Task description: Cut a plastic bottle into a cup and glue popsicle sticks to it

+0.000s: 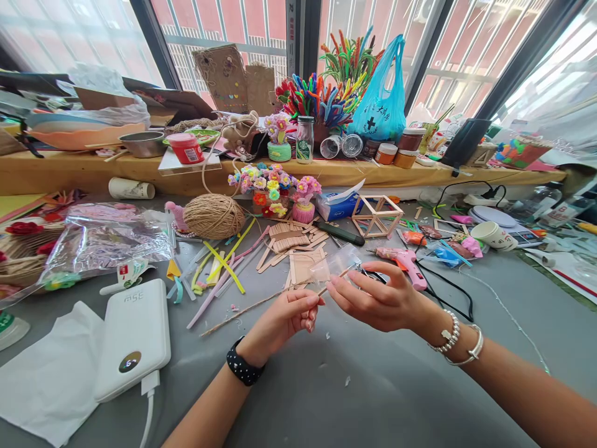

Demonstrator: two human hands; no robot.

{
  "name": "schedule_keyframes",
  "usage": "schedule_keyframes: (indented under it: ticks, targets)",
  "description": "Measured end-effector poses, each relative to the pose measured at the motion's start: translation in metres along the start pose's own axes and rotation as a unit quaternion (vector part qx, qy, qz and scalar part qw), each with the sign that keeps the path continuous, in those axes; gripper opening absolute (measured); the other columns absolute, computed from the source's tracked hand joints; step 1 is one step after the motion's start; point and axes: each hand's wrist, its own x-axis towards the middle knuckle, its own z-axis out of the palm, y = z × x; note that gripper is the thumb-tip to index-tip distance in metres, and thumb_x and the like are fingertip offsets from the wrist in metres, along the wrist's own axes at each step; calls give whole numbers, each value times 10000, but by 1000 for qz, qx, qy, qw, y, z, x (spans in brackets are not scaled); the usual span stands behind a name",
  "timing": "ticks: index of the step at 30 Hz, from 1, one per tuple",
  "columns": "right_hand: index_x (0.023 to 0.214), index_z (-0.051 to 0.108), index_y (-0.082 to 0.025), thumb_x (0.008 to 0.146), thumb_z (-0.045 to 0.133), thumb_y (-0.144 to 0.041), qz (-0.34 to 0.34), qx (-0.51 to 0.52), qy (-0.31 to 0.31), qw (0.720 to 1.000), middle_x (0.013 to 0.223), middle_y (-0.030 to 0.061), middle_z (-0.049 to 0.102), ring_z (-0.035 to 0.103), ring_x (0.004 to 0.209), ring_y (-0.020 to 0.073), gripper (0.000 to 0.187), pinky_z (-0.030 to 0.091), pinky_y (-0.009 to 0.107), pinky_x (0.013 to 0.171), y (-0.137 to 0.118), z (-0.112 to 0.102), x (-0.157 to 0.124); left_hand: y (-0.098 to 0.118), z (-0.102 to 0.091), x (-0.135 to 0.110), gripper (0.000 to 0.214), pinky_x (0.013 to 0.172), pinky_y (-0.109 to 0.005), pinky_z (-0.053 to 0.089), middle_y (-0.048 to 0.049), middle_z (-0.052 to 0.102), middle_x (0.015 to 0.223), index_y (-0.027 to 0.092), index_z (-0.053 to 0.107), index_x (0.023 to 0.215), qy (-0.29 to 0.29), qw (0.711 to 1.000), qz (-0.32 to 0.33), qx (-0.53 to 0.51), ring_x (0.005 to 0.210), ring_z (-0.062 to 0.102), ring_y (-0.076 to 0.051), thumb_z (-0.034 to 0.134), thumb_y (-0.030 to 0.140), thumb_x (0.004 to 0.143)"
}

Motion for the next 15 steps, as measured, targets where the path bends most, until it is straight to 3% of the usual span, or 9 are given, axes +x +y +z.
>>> schedule_keyframes:
  ticks: [6,15]
  targets:
    - [1143,468,-420,838,486,-207,-42,-43,39,997,1067,-105,608,553,918,101,373,423,282,857,0,-1,1,2,2,-2,211,418,-185,297,48,442,440,120,616,673,-16,1000,-2,10,393,377,-40,656,327,668]
    - [1156,454,-444,813,532,-191,-10,41,47,998,1059,-123,611,564,932,86,433,438,251,876,0,-3,-1,3,3,-2,223,412,-187,301,53,433,434,121,607,645,-13,1000,-8,15,383,360,-36,660,338,657]
